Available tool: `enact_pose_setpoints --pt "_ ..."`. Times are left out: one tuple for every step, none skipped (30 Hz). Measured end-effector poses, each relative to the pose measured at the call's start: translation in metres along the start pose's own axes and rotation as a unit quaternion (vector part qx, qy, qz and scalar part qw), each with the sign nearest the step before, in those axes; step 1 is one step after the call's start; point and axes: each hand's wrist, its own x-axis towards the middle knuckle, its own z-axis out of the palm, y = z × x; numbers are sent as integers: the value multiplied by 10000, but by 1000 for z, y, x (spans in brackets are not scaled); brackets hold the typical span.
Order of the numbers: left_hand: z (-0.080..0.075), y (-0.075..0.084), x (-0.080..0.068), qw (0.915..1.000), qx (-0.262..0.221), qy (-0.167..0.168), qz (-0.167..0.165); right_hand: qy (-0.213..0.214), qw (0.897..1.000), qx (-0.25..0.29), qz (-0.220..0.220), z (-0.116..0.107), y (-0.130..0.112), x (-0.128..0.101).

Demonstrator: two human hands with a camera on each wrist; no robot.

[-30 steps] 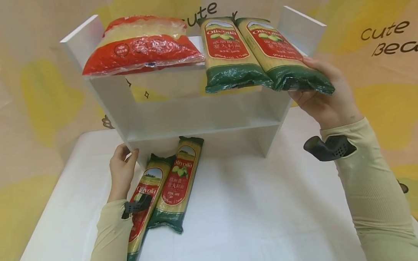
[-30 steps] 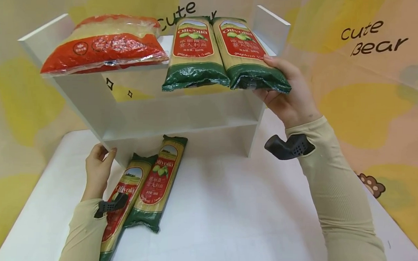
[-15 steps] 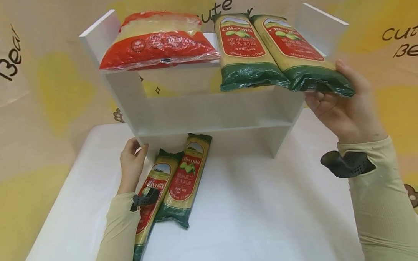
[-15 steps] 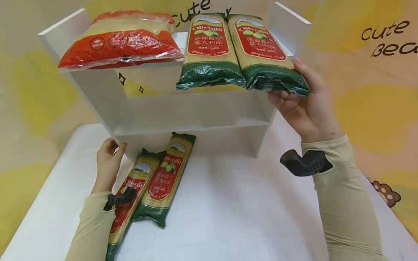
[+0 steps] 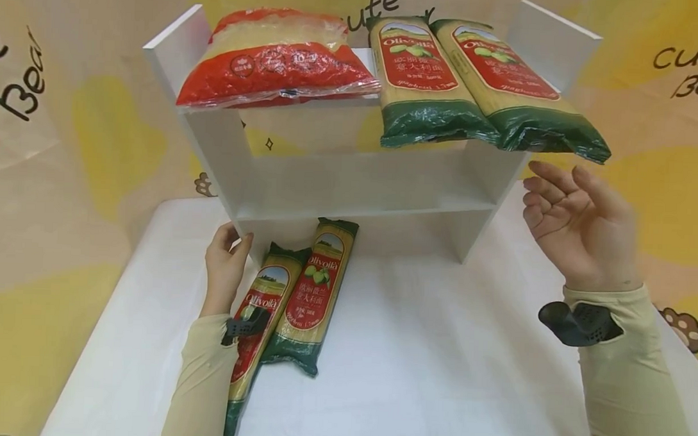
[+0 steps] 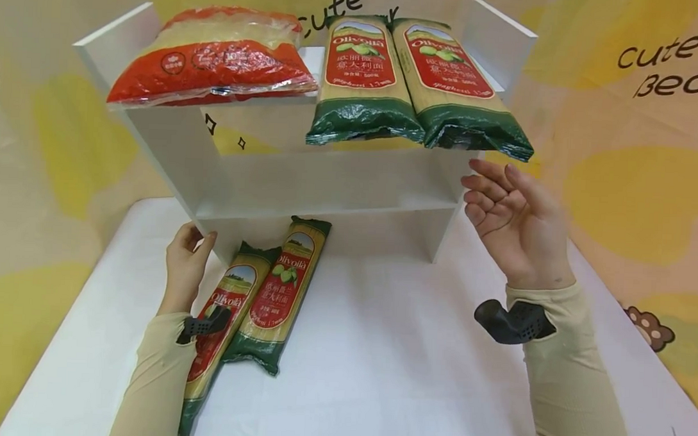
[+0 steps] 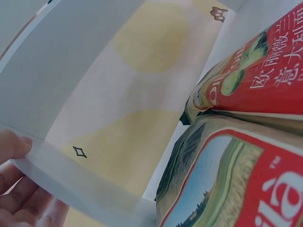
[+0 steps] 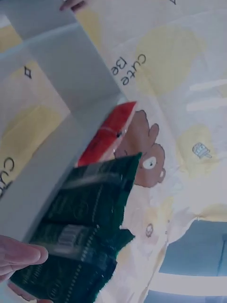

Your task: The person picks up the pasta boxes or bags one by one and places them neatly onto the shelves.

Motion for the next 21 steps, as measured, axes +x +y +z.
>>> enact_pose_setpoints --pt "0 0 0 10000 -8 -2 9 0 10000 -46 87 -4 3 -2" --pt "0 -1 0 10000 13 1 5 -15 9998 -107 178 -8 7 -4" --pt "0 -1 1 10000 13 8 -1 -37 9995 -163 259 -12 12 -6" --pt "0 -2 1 10000 10 9 -12 -71 9991 -240 334 -16 16 -8" --pt "1 -2 1 10000 -8 9 -22 -119 9986 -328 409 -21 22 -10" --pt "1 -2 1 10000 -30 4 -38 -174 9977 -417 495 -25 27 -12" --pt "1 -3 2 10000 -69 0 -58 -217 9964 -569 587 -30 33 -13" --pt "1 -4 2 9999 -87 -4 -84 -272 9945 -733 701 -34 39 -13" --pt "1 -4 2 9999 -122 -10 -89 -306 9914 -972 819 -39 46 -14" --pt "0 -4 2 9999 -98 -4 -111 -349 9868 -1253 960 -44 54 -13" --pt "0 -5 2 9999 -97 7 -114 -388 9805 -1557 1134 -50 62 -13" --pt "-1 -5 2 9999 -83 26 -100 -417 9720 -1894 1327 -55 71 -11" --pt "-1 -5 2 9999 -64 47 -80 -424 9617 -2241 1519 -60 80 -10" --pt "-1 -4 2 10000 -50 62 -55 -406 9512 -2536 1709 -66 90 -8" --pt "-2 -3 2 10000 -26 73 -25 -360 9405 -2800 1892 -72 99 -7" --pt "-2 -2 1 10000 -21 76 -9 -287 9310 -3007 2051 -77 109 -5" --pt "-2 -1 1 10000 -35 64 12 -185 9227 -3166 2193 -83 118 -3" --pt "-2 -1 1 10000 -35 51 18 -81 9156 -3296 2304 -89 126 -1" --pt "-2 -1 1 10000 -43 28 4 47 9101 -3387 2387 -94 134 1" --pt "-1 -1 1 10000 -44 7 -17 174 9054 -3467 2444 -99 141 3" --pt "-1 -1 0 10000 -50 -16 -47 275 9015 -3527 2493 -104 148 5"
